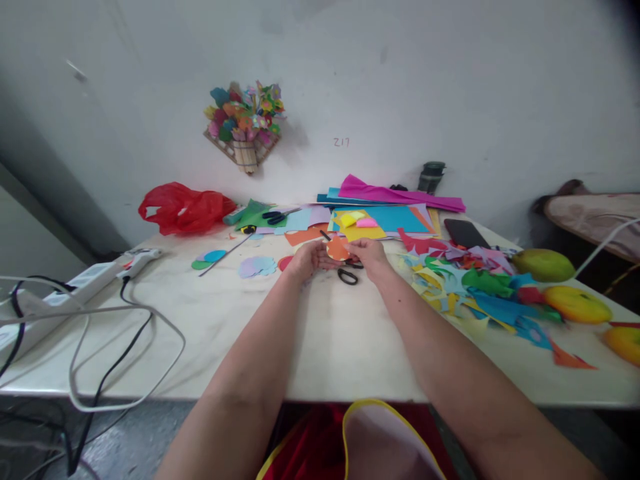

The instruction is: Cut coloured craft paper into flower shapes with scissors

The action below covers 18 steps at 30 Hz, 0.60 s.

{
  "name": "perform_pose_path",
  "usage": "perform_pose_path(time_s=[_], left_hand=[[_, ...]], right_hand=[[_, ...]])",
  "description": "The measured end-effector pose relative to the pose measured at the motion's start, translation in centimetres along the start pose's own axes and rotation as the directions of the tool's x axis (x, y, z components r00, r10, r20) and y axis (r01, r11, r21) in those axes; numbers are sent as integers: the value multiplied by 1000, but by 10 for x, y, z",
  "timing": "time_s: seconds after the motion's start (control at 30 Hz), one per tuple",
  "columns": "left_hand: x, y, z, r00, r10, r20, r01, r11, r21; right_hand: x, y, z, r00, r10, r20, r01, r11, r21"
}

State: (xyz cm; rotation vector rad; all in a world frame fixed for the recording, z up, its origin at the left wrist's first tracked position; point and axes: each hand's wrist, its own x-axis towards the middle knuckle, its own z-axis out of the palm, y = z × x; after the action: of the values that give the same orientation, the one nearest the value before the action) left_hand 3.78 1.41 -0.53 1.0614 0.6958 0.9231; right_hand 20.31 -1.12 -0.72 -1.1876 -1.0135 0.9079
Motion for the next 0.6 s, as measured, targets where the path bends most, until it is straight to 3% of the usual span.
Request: perform_pose_path(time_s=[0.1, 0.3, 0.6], left_hand=[[1, 0, -1, 999, 44, -11, -44, 999, 6], [2, -6, -2, 991, 132, 6, -131, 970, 205], [2, -5, -3, 985, 171, -10, -163, 955, 248]], right_hand=[[0, 1, 1, 1000, 6, -7, -6, 1000, -26], [-4, -3, 4, 1000, -19, -5, 19, 999, -50], [-7, -8, -1, 995, 47, 87, -56, 994, 99]])
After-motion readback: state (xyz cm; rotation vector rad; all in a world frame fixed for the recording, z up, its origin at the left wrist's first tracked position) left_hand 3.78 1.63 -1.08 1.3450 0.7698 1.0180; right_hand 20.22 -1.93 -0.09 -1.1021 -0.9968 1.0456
